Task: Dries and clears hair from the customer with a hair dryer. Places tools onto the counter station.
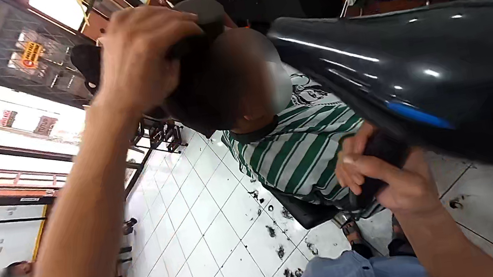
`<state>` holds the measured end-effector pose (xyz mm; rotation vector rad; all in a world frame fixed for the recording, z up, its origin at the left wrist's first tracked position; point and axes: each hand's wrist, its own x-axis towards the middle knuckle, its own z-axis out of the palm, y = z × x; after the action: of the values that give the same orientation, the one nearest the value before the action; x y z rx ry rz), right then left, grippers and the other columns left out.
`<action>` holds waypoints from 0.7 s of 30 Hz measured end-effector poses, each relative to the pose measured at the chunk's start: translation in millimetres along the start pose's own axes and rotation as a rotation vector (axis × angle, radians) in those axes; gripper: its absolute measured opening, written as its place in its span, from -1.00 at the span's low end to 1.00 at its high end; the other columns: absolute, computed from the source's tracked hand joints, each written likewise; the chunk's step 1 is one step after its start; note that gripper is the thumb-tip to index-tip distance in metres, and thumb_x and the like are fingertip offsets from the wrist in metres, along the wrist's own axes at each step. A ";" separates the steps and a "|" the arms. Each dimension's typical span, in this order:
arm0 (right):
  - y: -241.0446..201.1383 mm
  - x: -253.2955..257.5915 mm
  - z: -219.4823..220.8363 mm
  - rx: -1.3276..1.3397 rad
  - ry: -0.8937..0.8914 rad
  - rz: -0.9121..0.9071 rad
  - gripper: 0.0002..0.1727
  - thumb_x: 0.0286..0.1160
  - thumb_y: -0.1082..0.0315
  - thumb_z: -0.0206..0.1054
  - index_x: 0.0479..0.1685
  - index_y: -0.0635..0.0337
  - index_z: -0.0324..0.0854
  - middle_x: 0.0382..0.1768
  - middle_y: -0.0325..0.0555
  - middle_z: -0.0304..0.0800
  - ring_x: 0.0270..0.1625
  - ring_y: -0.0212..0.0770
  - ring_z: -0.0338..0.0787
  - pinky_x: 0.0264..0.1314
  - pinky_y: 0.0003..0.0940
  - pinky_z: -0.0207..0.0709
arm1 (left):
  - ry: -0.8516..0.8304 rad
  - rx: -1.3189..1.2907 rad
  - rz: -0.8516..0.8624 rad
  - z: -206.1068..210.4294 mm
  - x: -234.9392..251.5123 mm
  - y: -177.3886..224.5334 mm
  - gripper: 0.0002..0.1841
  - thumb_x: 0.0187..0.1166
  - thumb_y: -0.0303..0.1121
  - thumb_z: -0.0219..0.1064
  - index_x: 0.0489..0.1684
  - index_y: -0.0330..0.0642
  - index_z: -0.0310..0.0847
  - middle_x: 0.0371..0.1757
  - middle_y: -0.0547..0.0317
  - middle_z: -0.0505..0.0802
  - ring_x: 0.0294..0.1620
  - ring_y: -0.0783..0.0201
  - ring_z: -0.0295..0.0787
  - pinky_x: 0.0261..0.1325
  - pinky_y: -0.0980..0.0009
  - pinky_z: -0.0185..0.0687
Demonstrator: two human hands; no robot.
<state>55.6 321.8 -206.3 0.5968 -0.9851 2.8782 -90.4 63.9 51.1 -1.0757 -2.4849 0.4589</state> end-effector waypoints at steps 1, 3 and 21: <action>0.5 -9.9 -4.4 0.006 0.000 0.019 -0.94 0.51 0.38 0.36 -0.26 -0.05 0.63 -0.60 -0.38 0.66 -0.59 -0.44 0.70 -0.42 -0.47 0.73 | -0.116 0.041 -0.077 -7.4 9.4 -10.8 -0.65 0.54 -0.50 0.21 0.25 -0.20 0.72 0.21 -0.27 0.84 0.27 -0.38 0.74 0.25 -0.43 0.48; 1.2 -34.2 -15.1 -0.064 -0.010 0.095 -0.94 0.57 0.31 0.35 -0.21 -0.14 0.69 -0.52 -0.50 0.70 -0.51 -0.56 0.69 -0.37 -0.58 0.69 | -0.208 0.134 -0.330 -25.5 16.6 -14.2 -0.73 0.53 -0.44 0.31 0.10 -0.40 0.69 -0.03 -0.61 0.77 0.04 -0.70 0.67 -0.05 -0.66 0.34; 31.7 -101.4 -24.9 -0.462 0.043 0.402 -0.89 0.52 0.27 0.39 -0.23 0.09 0.72 -0.54 -0.50 0.72 -0.54 -0.58 0.69 -0.39 -0.59 0.69 | 0.505 0.068 -0.291 138.6 -198.2 158.8 -0.69 0.59 -0.42 0.36 0.28 -0.04 0.66 0.50 0.19 0.73 0.55 0.12 0.55 0.56 0.12 0.37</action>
<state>135.7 319.9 -280.3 0.3262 -1.8708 2.7829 66.3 0.1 -183.6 -0.6802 -2.1065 0.1551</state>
